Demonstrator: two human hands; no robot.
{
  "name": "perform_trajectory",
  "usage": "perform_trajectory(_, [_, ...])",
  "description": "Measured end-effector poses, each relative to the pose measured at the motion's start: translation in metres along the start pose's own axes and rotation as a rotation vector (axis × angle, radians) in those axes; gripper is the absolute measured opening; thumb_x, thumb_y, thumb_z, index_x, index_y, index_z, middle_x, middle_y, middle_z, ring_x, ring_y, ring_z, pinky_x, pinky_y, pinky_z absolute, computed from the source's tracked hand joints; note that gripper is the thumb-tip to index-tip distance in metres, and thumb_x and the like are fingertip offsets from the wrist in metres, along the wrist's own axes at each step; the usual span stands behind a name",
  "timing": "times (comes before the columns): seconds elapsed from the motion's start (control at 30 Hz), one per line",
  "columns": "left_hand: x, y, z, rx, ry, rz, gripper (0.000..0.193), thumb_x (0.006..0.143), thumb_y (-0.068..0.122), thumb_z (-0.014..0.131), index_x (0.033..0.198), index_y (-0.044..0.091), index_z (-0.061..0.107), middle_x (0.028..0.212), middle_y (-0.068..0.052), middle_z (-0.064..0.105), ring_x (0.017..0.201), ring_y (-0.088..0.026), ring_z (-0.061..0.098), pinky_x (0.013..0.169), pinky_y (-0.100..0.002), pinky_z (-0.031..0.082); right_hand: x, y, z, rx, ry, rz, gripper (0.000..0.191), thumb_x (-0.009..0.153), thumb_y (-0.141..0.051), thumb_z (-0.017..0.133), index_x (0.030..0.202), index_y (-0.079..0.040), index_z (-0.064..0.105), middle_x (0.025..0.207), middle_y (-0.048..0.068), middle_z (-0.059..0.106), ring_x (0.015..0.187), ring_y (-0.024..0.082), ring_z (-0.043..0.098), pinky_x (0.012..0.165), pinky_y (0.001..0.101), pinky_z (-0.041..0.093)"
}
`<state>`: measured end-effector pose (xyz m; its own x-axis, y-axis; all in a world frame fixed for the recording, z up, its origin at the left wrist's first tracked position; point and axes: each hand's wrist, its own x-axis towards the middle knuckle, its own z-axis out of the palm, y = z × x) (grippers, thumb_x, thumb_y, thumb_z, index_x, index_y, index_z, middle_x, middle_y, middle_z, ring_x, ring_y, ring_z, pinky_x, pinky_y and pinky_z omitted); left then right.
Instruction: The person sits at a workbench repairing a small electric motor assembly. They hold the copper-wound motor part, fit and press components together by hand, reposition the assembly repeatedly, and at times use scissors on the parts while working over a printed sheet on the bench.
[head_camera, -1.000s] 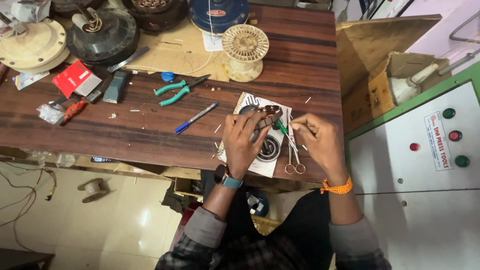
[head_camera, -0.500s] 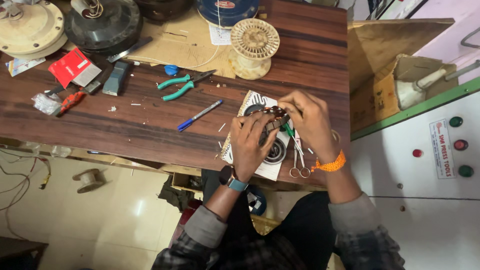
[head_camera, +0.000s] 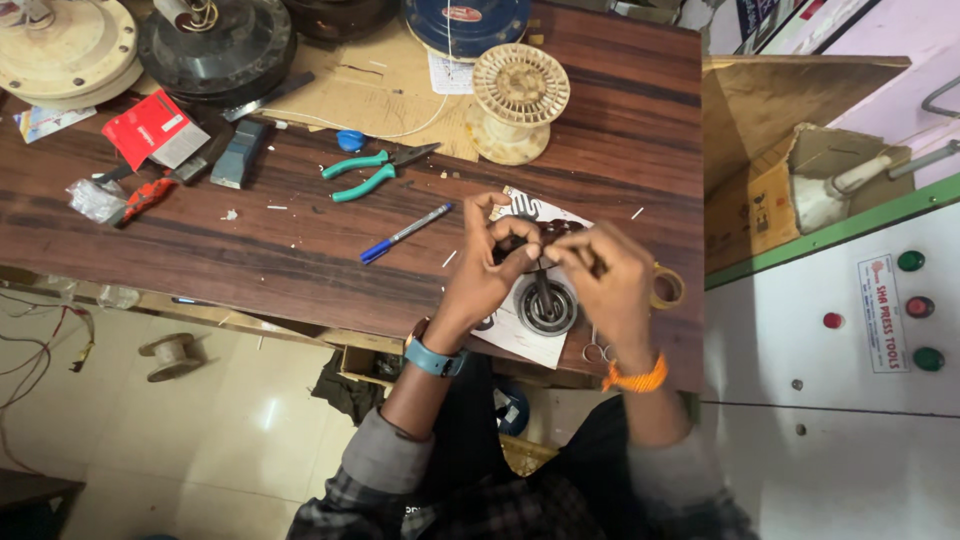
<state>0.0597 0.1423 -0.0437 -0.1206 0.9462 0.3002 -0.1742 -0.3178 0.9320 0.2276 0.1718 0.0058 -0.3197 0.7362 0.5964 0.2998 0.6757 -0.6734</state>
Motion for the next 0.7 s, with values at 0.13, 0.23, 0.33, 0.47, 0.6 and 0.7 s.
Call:
perform_trajectory(0.13, [-0.007,0.008,-0.007,0.132,-0.021,0.029,0.044,0.097,0.004,0.065,0.132,0.006,0.037,0.101,-0.005,0.066,0.097,-0.01,0.061,0.091,-0.027,0.051,-0.043,0.001,0.021,0.066,0.099,0.162,0.006,0.091,-0.005,0.076,0.093,-0.001,0.072,0.071,-0.004,0.059,0.062,0.003,0.048,0.054,0.0218,0.037])
perform_trajectory(0.23, [-0.011,0.02,-0.006,0.243,-0.045,0.077,0.027,0.099,0.004,0.065,0.121,0.004,0.05,0.104,-0.005,0.066,0.102,-0.012,0.064,0.093,-0.029,0.052,-0.062,0.013,0.034,0.221,0.088,0.326,0.007,0.094,-0.007,0.073,0.092,-0.001,0.072,0.065,-0.005,0.049,0.06,0.002,0.037,0.052,0.0233,0.029])
perform_trajectory(0.33, [-0.012,0.033,-0.001,0.444,-0.027,0.127,0.017,0.1,0.007,0.068,0.114,0.006,0.06,0.104,-0.005,0.068,0.101,-0.017,0.066,0.093,-0.032,0.052,-0.08,0.028,0.042,0.235,0.063,0.365,0.009,0.097,-0.007,0.072,0.091,0.0,0.071,0.064,-0.006,0.044,0.059,0.002,0.033,0.051,0.0233,0.025])
perform_trajectory(0.47, [-0.017,0.04,0.016,0.753,0.007,0.383,0.054,0.077,0.021,0.084,0.122,0.004,0.061,0.1,-0.008,0.062,0.095,-0.026,0.058,0.089,-0.042,0.041,-0.099,0.051,0.039,0.344,0.13,0.4,0.005,0.098,-0.004,0.069,0.095,0.0,0.069,0.071,-0.007,0.056,0.063,-0.001,0.043,0.054,0.0201,0.032])
perform_trajectory(0.6, [-0.027,0.034,0.029,0.924,0.108,0.34,0.044,0.082,0.023,0.082,0.123,0.012,0.07,0.108,-0.007,0.06,0.095,-0.029,0.046,0.084,-0.04,0.043,-0.101,0.067,0.016,0.237,0.133,0.404,0.007,0.098,-0.003,0.069,0.101,0.0,0.074,0.075,-0.003,0.064,0.064,0.001,0.048,0.054,0.0198,0.035])
perform_trajectory(0.7, [-0.033,0.024,0.033,0.975,0.161,0.389,0.037,0.089,0.02,0.079,0.124,0.012,0.069,0.111,-0.009,0.056,0.1,-0.03,0.044,0.086,-0.042,0.042,-0.086,0.063,-0.002,0.23,0.115,0.302,0.01,0.099,-0.002,0.066,0.106,0.001,0.073,0.088,0.001,0.072,0.077,0.003,0.059,0.065,0.0201,0.046])
